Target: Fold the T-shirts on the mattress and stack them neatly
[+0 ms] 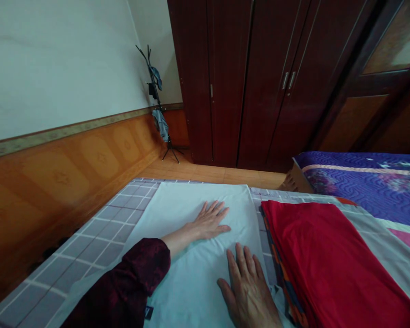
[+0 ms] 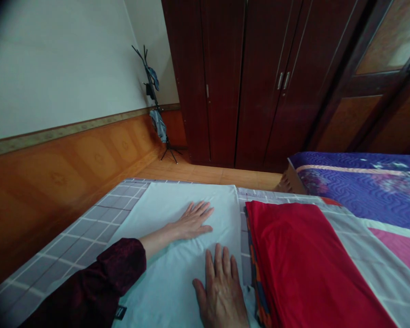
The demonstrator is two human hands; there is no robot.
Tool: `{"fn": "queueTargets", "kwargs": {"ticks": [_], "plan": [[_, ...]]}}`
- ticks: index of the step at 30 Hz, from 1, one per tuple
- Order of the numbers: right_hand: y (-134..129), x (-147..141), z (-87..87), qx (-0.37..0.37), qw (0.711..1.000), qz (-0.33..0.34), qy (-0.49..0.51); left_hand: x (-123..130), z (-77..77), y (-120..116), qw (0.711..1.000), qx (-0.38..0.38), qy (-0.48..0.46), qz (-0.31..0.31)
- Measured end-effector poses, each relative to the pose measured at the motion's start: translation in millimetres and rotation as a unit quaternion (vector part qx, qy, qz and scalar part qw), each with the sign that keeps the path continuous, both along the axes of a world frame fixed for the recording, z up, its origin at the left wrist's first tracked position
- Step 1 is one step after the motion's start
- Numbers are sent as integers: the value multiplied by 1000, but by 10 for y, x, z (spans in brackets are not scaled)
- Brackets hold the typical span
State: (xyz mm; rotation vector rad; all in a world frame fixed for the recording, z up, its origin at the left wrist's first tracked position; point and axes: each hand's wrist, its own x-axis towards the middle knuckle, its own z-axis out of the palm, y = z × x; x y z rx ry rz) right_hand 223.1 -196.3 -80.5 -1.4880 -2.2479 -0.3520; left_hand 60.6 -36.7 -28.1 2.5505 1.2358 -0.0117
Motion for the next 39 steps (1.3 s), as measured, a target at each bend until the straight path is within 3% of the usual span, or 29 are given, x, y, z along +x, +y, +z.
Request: {"fn": "queueTargets", "kwargs": {"ticks": [3,5,9,11,14,17,21,24,27,30,34,36,39], "plan": [[-2,-4,26,-4,1000,0,2,-521,86,-173,997,16,22,72],[0,-9,41,-10,1000,-1,-1,-753,123,-394,996,19,19,79],[3,-11,63,-27,1000,0,-6,-947,134,-913,999,-19,23,33],[0,-4,71,-30,1000,5,-8,-1023,132,-1089,998,-22,33,57],[2,14,75,-26,999,19,-11,-1287,121,-1249,990,2,52,130],[13,36,69,-14,999,40,-9,-1763,82,-1444,973,43,62,217],[30,78,62,-18,998,66,-3,-2495,9,-1869,925,84,64,364],[38,114,68,-19,995,99,-18,-2860,-17,-2204,896,113,35,428],[46,134,71,-5,992,123,-33,-2951,17,-2428,870,126,14,477],[62,148,63,-6,989,144,-44,-2896,97,-2498,848,101,-6,520],[69,184,93,-36,990,133,-31,-2886,171,-2463,800,46,-172,572],[24,168,169,-49,989,140,-15,-2922,172,-2456,784,32,-237,573],[-153,-14,385,-67,973,220,-5,-2979,152,-2487,780,7,-263,568]]}}
